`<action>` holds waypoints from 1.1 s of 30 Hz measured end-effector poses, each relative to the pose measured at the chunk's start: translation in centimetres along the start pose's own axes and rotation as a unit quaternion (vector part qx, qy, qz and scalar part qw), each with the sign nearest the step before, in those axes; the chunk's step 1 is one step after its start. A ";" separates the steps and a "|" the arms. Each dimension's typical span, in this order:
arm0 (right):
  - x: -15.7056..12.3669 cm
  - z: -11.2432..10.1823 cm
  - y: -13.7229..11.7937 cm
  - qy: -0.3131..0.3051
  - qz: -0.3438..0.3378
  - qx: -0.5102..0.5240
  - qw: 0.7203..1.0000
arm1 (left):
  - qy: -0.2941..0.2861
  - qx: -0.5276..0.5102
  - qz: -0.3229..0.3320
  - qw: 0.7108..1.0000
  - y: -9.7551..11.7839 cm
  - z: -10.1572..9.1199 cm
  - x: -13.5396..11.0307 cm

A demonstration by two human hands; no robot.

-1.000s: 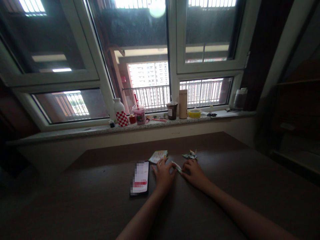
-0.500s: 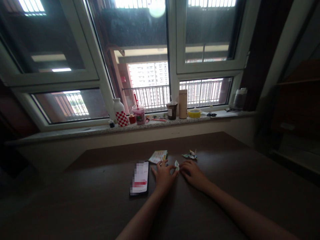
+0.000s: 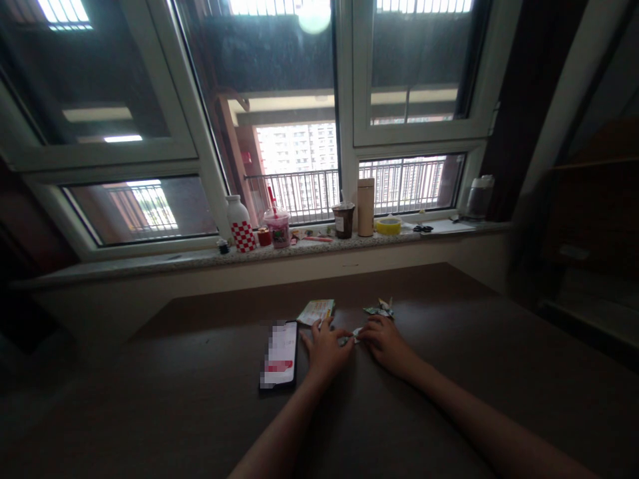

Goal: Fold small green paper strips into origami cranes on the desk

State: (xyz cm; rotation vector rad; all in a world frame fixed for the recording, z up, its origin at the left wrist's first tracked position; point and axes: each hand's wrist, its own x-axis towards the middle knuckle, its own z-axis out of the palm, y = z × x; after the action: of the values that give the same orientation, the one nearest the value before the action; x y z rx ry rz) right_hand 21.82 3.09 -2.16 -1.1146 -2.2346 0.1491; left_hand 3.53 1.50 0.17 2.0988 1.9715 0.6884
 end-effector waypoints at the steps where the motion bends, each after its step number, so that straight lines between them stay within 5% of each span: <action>1: 0.0 -0.1 -0.1 0.002 -0.004 -0.002 1.000 | 0.000 0.005 0.002 1.000 0.0 0.0 0.0; 24: 0.9 0.4 -0.1 -0.003 -0.007 -0.113 0.994 | -0.064 0.008 0.014 0.998 -0.5 -0.7 0.8; 33: 1.1 1.6 0.2 0.016 0.058 -0.110 0.992 | -0.048 -0.007 0.008 0.999 -0.3 -0.6 1.0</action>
State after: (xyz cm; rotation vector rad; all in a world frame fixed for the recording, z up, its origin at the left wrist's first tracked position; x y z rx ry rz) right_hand 20.56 4.34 -3.03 -1.3562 -2.1976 -0.0696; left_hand 2.99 2.45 0.72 2.1008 1.8950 0.5914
